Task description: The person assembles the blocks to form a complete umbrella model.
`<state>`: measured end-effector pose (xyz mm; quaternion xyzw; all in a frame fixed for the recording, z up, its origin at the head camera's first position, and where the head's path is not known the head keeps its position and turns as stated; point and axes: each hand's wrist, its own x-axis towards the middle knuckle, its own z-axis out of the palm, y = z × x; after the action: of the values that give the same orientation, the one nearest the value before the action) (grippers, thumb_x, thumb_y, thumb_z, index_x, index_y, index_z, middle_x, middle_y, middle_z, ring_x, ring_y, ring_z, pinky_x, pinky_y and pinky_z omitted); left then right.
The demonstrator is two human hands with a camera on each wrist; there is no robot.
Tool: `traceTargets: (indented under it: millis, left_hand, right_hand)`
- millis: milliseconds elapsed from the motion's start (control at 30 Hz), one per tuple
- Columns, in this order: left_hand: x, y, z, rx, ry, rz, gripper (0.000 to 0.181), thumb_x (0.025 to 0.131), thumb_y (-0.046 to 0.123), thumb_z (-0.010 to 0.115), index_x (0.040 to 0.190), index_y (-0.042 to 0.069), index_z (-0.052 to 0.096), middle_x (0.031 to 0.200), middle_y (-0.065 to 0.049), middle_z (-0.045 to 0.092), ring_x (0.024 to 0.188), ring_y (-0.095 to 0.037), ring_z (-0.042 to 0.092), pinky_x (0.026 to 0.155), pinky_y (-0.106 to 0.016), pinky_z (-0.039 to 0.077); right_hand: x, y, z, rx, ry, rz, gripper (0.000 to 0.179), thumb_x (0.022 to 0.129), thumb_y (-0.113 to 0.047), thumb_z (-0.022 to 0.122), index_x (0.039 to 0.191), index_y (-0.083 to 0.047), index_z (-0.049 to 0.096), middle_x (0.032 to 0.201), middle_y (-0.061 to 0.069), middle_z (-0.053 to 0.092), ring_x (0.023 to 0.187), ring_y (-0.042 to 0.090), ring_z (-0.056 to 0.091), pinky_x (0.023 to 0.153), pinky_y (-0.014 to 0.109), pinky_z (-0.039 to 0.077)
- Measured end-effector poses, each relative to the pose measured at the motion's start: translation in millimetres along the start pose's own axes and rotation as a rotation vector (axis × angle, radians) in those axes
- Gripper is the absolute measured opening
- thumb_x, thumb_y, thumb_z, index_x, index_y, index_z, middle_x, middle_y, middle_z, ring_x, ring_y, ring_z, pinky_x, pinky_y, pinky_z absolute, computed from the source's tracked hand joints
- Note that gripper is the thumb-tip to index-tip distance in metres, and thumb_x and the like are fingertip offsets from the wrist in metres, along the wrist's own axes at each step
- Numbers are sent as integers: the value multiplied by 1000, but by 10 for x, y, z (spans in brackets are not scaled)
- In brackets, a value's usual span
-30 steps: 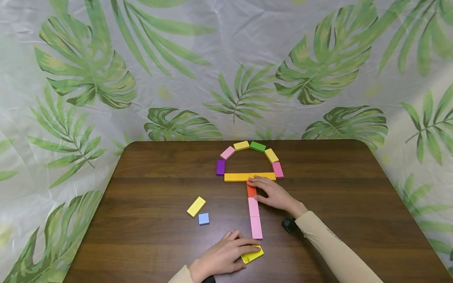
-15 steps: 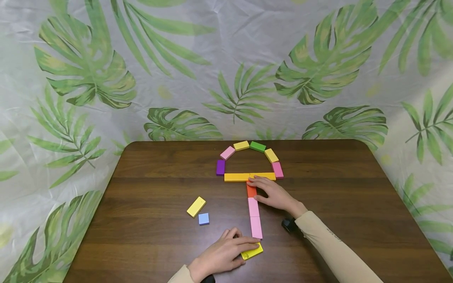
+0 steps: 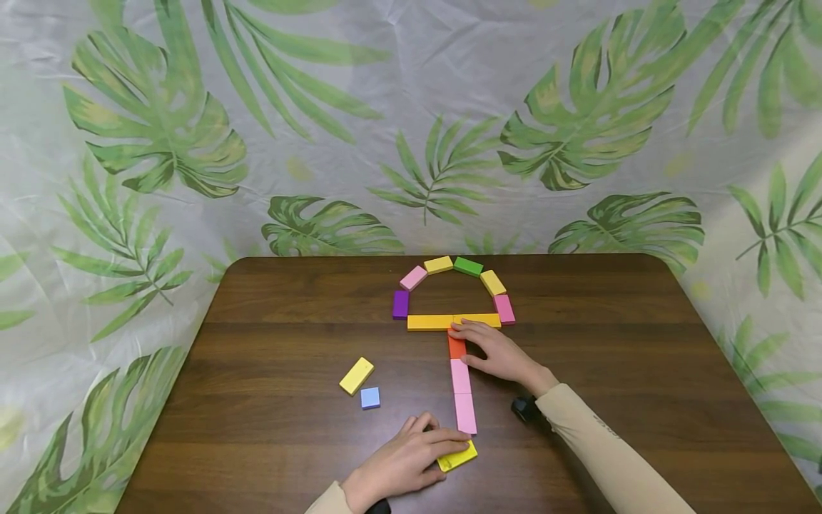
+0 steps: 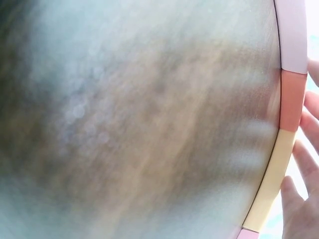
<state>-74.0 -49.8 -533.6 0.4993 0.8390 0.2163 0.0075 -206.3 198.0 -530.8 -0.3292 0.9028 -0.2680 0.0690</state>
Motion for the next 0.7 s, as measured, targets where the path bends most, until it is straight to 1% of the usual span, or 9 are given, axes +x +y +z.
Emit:
traceTargets:
  millis: [367,700]
  left_hand:
    - [-30,3,-15,20,15,6,54,78,27,79,129,18,61,130,12,56,99,-7,42,79,-17,31]
    - [-46,-1,-10,12,13,0,55,79,29,79,130,18,60,131,12,54,101,-6,41,78,-16,31]
  right_hand:
    - [5,-2,4,-3,-2,8,55,91,-33,64,140,-10,51,147,5,42,138,27,31,110,50,25]
    - [4,-3,0,-1,-7,22,55,92,-33,63,140,-11,50,147,5,42,138,27,30,110,50,24]
